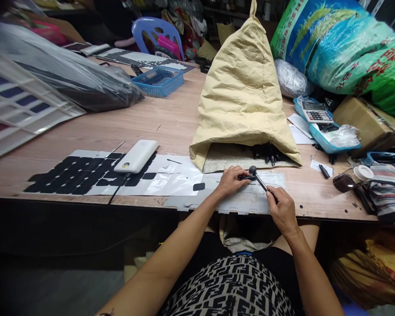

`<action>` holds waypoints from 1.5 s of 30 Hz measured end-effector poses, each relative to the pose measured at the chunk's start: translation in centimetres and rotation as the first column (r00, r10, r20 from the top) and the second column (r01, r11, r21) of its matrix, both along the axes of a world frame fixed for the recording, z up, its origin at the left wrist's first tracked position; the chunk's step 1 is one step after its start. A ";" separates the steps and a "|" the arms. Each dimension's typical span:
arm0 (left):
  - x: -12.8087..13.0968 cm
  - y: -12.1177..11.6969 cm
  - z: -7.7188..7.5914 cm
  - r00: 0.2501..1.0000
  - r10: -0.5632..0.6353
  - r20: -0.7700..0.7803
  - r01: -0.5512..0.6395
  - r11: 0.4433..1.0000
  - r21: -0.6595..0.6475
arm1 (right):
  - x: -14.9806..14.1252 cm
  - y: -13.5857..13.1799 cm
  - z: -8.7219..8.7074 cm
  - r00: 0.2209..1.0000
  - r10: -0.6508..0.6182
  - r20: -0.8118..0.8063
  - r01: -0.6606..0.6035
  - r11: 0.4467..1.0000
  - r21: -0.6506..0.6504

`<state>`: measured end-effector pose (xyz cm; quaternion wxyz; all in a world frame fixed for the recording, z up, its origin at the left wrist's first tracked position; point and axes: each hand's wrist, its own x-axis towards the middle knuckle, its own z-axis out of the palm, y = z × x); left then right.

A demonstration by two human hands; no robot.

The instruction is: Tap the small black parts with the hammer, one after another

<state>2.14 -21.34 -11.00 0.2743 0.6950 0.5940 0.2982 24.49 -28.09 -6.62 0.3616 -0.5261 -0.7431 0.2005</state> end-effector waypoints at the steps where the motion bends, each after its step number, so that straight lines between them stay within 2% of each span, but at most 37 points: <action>1: 0.0 0.0 0.0 1.000 0.002 -0.006 -0.002 1.000 -0.005 | -0.1 0.0 -0.2 1.000 0.009 0.011 -0.009 1.000 0.002; 6: 0.0 0.1 0.1 1.000 0.005 -0.017 -0.006 1.000 -0.025 | -0.1 0.1 -1.0 0.996 0.008 0.087 -0.006 1.000 -0.020; 13: 0.0 0.0 0.1 1.000 0.004 0.011 -0.004 1.000 -0.010 | 0.6 -0.1 -0.3 0.998 -0.054 0.032 0.053 0.998 0.019; 19: 0.0 0.0 0.2 1.000 0.001 0.018 -0.001 1.000 -0.016 | 1.2 0.0 -0.9 0.998 -0.051 0.048 0.051 0.999 -0.011; 24: 0.0 0.0 0.0 1.000 0.004 0.017 -0.003 1.000 -0.004 | 2.5 1.0 -0.7 0.985 -0.157 0.073 0.154 0.987 0.038; 26: -0.1 0.0 0.0 1.000 -0.004 0.015 0.004 1.000 -0.002 | 3.7 1.7 -0.8 0.961 -0.233 0.149 0.221 0.971 0.095; 29: -0.2 0.0 0.1 1.000 -0.027 0.009 0.027 1.000 -0.005 | 5.7 2.6 -1.5 0.879 -0.354 0.320 0.302 0.932 0.202; 32: -0.3 -0.1 0.2 0.999 -0.046 0.003 0.046 0.999 -0.003 | 7.5 3.2 -2.6 0.790 -0.429 0.438 0.321 0.898 0.300; 35: -0.3 -0.1 0.1 0.998 -0.056 -0.001 0.056 0.998 0.000 | 8.2 3.3 -3.5 0.734 -0.475 0.486 0.319 0.872 0.370; 40: -0.6 -0.2 0.2 0.995 -0.101 -0.009 0.101 0.995 -0.015 | 8.0 3.1 -3.7 0.704 -0.495 0.509 0.322 0.861 0.393; 43: -1.3 -1.0 0.9 0.978 -0.210 0.012 0.210 0.976 -0.049 | 7.8 2.9 -3.4 0.708 -0.492 0.507 0.324 0.863 0.387; 45: -1.7 -2.4 1.4 0.955 -0.295 0.031 0.296 0.953 -0.064 | 7.7 2.9 -3.3 0.705 -0.494 0.509 0.330 0.864 0.381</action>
